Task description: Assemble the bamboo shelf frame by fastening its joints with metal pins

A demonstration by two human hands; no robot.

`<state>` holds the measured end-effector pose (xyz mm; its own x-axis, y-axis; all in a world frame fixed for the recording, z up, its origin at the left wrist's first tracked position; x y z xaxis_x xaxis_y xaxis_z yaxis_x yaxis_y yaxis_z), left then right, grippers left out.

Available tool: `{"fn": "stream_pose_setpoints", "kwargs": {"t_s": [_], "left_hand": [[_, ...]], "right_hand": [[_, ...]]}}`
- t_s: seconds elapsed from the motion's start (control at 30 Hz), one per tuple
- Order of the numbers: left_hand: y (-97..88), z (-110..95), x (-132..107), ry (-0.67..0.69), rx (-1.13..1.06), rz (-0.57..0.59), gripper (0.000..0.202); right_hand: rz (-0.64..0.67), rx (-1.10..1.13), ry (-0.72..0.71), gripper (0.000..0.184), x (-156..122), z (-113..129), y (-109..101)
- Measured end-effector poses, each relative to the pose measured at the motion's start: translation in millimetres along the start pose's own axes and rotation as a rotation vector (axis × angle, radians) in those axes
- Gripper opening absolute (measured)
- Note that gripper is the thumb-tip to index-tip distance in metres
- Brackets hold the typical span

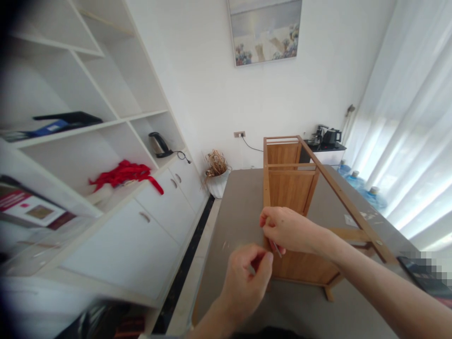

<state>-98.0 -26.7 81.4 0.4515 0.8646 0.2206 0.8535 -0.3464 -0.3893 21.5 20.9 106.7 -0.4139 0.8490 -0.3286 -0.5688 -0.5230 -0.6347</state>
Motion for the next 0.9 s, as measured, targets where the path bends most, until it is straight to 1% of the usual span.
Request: {"fn": "stream_pose_setpoints", "kwargs": {"t_s": [0.13, 0.27, 0.4, 0.47, 0.53, 0.63, 0.77, 0.83, 0.9], "left_hand": [[8.9, -11, 5, 0.011, -0.037, 0.043, 0.025], [11.5, -12, 12, 0.006, 0.124, -0.001, 0.033], [11.0, -9, 12, 0.015, 0.281, -0.022, 0.030], [9.6, -11, 11, 0.021, 0.342, -0.028, 0.027], [6.6, -14, 10, 0.019, 0.405, -0.061, 0.027], [5.0, -20, 11, 0.020, 0.482, -0.089, 0.028], [8.8, -23, 12, 0.021, 0.541, -0.051, 0.025], [8.8, -23, 12, 0.022, 0.566, -0.053, 0.026], [8.1, -23, 12, 0.024, 0.579, -0.065, 0.029]], "right_hand": [[0.027, -0.059, -0.029, 0.018, 2, 6, -3], [-0.010, -0.146, -0.033, 0.015, 4, 14, -10], [0.090, -0.031, 0.008, 0.019, 6, 6, -7], [0.100, 0.012, 0.020, 0.020, 7, 0, -6], [0.077, 0.003, 0.030, 0.021, 8, -2, -6], [0.028, -0.105, 0.020, 0.021, 8, 4, -8], [-0.144, -0.318, 0.004, 0.017, 4, 20, -17], [-0.156, -0.331, 0.020, 0.018, 2, 21, -17], [-0.125, -0.308, 0.041, 0.020, 2, 17, -15]]}}
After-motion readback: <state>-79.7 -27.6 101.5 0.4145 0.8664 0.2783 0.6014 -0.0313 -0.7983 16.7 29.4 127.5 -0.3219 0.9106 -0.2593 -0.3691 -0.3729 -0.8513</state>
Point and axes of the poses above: each hand's wrist, its own x-axis towards the middle knuckle, its own y-axis out of the palm, z = x × y, the point moved 6 cm from there along x, towards the middle knuckle, and after that the axes turned 8 degrees about z, right-handed, at the moved point
